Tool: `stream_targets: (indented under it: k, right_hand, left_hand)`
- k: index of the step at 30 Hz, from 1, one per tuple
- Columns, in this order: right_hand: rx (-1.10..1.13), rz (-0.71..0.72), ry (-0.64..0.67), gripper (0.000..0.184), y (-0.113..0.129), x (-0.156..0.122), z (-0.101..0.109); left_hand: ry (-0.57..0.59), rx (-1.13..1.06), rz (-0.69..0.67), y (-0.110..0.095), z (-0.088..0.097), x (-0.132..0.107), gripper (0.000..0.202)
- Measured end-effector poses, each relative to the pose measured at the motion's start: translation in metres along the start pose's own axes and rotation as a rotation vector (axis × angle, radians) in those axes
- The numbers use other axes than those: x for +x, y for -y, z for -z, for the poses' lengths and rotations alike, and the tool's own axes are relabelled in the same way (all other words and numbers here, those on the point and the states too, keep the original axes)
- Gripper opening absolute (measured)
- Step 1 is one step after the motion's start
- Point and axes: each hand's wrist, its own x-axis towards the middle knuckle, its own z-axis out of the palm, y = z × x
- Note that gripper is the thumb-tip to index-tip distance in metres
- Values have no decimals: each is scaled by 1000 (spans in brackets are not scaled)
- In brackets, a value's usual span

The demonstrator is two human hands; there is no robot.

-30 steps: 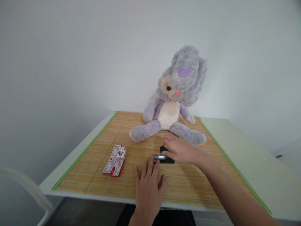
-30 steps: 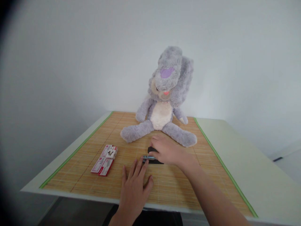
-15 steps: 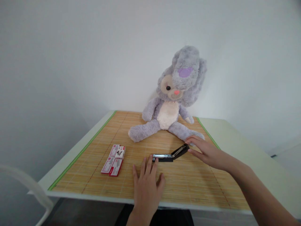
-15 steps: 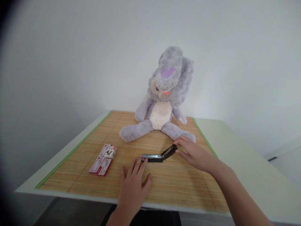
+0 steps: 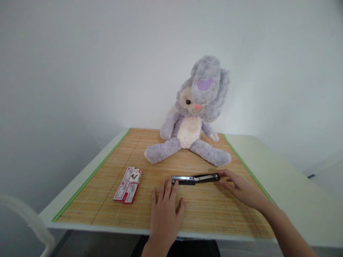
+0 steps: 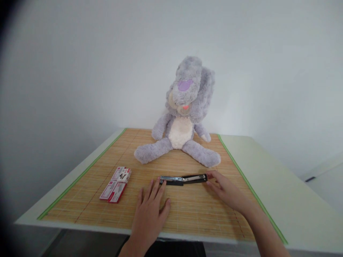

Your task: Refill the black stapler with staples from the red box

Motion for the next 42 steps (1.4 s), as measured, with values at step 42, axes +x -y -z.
stream_targets:
  k: [42]
  right_hand:
    - [1036, -434, 172, 72, 90, -50, -124]
  left_hand:
    - [234, -596, -143, 21, 21, 3, 50]
